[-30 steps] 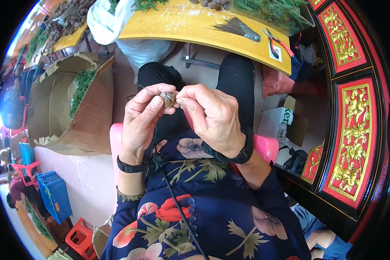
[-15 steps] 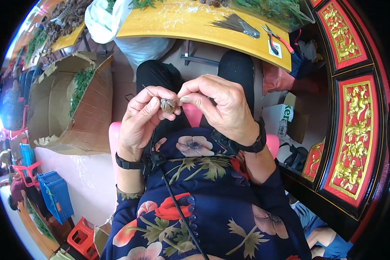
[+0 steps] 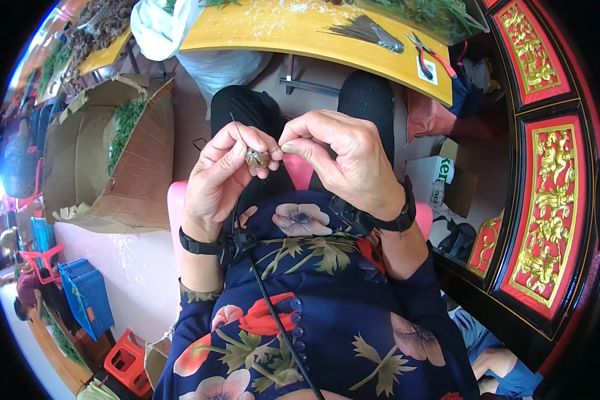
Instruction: The person is using scissors to trim small evergreen branches and prepare seed pods on a production workbench.
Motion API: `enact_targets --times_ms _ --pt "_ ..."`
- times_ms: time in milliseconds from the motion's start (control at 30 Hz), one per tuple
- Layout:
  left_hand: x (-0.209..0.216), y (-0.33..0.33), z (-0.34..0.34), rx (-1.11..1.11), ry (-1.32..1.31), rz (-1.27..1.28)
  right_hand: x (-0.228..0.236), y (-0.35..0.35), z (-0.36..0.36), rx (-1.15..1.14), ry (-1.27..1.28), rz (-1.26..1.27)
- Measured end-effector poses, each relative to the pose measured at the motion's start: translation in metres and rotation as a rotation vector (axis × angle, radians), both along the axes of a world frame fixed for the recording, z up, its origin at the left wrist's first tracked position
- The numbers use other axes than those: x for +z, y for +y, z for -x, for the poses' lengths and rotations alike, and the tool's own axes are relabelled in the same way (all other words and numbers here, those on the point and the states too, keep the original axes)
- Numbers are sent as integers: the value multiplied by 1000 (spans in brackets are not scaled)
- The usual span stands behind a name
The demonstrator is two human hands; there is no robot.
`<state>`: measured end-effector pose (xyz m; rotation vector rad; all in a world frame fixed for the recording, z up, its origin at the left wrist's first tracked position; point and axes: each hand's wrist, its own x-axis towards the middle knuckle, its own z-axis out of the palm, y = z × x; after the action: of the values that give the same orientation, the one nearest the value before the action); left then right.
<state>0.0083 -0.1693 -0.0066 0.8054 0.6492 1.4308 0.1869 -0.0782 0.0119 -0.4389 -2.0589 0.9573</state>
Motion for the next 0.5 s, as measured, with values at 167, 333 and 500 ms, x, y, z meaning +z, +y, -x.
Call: enact_targets --times_ms 167,333,500 --pt "0 -1 -1 14 80 8 3 -2 0 -26 6 17" --pt "3 0 -4 55 119 76 5 -1 0 -67 33 -87" --pt "3 0 1 -34 115 121 2 0 0 -64 38 -75"
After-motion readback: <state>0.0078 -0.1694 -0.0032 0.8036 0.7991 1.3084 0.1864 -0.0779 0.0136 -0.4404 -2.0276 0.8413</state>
